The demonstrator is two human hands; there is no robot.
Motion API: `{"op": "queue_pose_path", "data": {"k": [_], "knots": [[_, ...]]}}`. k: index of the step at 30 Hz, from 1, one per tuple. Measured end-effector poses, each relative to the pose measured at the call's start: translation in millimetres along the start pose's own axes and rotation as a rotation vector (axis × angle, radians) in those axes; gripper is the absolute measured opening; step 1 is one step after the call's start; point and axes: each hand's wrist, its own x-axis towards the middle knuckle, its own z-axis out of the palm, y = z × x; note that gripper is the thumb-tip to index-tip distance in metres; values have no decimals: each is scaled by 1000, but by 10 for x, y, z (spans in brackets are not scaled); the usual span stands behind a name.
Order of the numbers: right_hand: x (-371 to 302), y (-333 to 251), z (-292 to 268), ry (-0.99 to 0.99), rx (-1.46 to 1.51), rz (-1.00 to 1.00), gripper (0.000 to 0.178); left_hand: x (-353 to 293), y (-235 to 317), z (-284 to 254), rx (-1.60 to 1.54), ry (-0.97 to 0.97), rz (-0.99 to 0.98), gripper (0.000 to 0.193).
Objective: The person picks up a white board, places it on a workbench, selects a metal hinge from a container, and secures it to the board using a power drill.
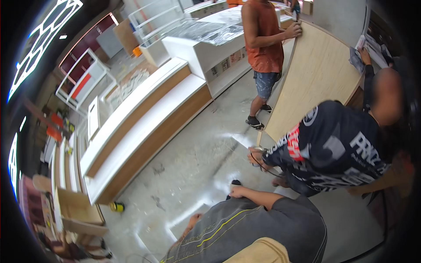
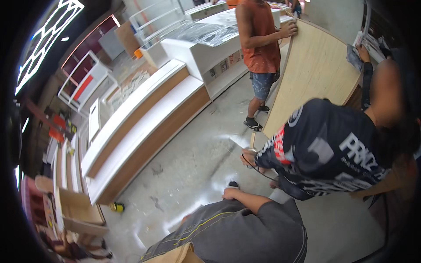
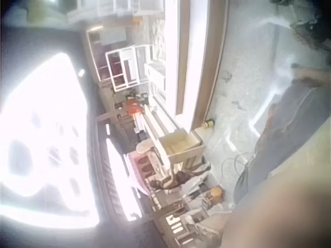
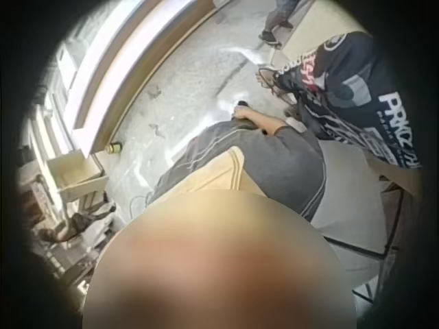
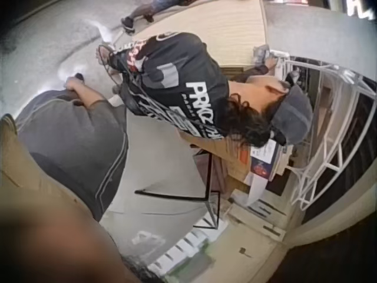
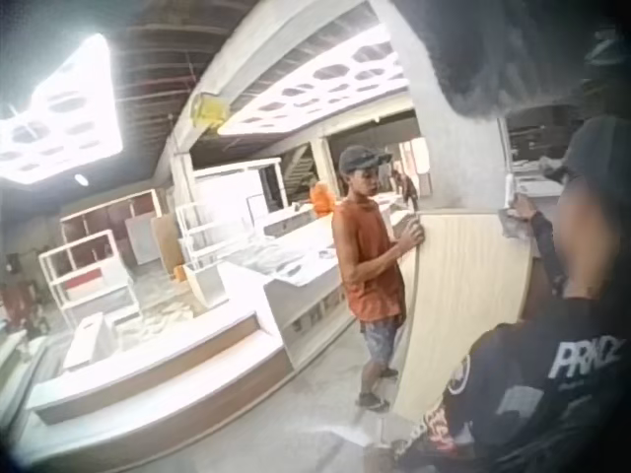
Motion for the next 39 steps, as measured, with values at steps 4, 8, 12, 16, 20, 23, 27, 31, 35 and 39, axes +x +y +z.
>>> {"op": "queue_pose_path", "data": {"k": [4,8,12,16,20,23,27,31,35,39], "knots": [[787,-195,-1086,2,-86,4,44,94,363,-869,107,-85,-166,41],[1352,-603,-1787,303,217,-102,43,883,794,-1310,124,-119,-222,41],[1595,-377,-2419,416,427,-8,42,1771,1190,-1526,88,-142,-198,40],[1589,73,-2920,480,716,227,39,2704,1534,-1546,142,-242,-105,40],[1438,783,-3228,524,1286,396,45,3802,1925,-1502,291,-400,33,40],[1415,633,-3718,748,1318,485,48,4686,2151,-1625,415,-482,119,39],[1172,698,-4382,968,1543,308,45,5893,2804,-1928,614,-557,266,39],[773,860,-5079,1270,1578,171,41,7221,3674,-1994,387,-443,175,34],[-11,1173,-5814,1639,1467,152,37,8055,4807,-1649,-145,-382,210,19],[-1010,1330,-6538,1962,1347,207,37,8021,5546,-1103,-153,-496,199,19]]}}
